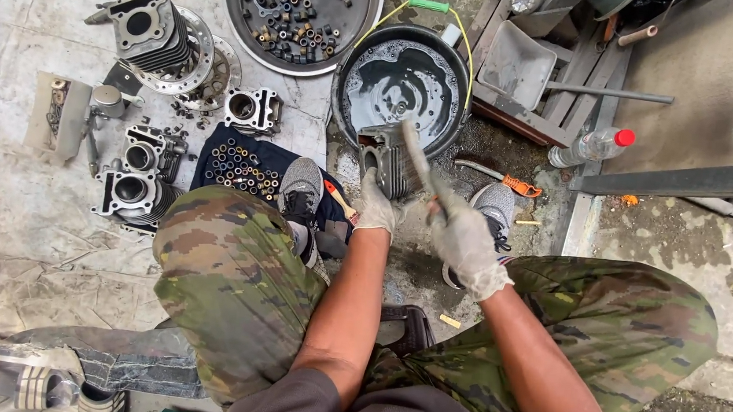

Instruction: Cleaning and scraping carbon deposits and gasket residue from a motorcycle cylinder head using a wire brush and a scraper.

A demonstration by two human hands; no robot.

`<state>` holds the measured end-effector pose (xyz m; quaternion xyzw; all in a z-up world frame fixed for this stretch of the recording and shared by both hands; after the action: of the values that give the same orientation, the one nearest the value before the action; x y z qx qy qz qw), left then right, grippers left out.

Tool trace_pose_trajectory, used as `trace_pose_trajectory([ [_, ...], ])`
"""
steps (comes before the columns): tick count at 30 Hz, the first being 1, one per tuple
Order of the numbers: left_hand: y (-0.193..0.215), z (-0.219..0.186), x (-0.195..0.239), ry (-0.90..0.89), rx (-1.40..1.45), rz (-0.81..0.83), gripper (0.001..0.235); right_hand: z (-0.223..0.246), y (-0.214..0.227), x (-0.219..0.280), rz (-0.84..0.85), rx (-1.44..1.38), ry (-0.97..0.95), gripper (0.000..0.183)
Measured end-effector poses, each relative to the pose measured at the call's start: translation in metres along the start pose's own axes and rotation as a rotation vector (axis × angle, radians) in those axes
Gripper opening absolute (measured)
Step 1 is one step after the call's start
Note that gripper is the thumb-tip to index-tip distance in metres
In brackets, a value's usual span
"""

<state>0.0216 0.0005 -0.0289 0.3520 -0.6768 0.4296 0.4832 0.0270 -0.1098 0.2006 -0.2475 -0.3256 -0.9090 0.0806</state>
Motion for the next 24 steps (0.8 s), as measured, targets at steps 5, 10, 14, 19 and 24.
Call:
trace_pose_trajectory([
  [5,-0.001,-0.001,0.002,-0.017,0.053,-0.027,0.044,-0.014,-0.002,-0.011,-0.032,0.085,0.005,0.053],
  [10,0.013,0.017,-0.055,0.091,0.100,0.020,0.057,-0.019,-0.010,-0.014,-0.017,0.025,0.087,0.055],
  [14,0.012,0.013,-0.052,-0.011,0.083,-0.094,0.067,-0.008,-0.003,-0.010,-0.035,0.057,0.041,0.053],
  [19,0.003,-0.011,0.000,-0.067,-0.018,-0.058,0.055,-0.025,0.006,-0.018,-0.040,0.149,-0.034,0.054],
  [24,-0.038,-0.050,0.039,-0.307,-0.988,-0.031,0.083,-0.034,0.030,-0.017,-0.126,0.182,-0.001,0.054],
])
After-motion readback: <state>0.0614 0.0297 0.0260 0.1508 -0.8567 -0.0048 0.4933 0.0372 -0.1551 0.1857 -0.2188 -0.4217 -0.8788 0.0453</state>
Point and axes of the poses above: each hand's wrist, its own x-axis away from the middle knuckle, its own y-axis out of the back of the hand, z = x × y, the point moved 9 cm from there along -x, towards the middle knuckle, and after that the axes turned 6 degrees about -x, right-handed, at the moved point
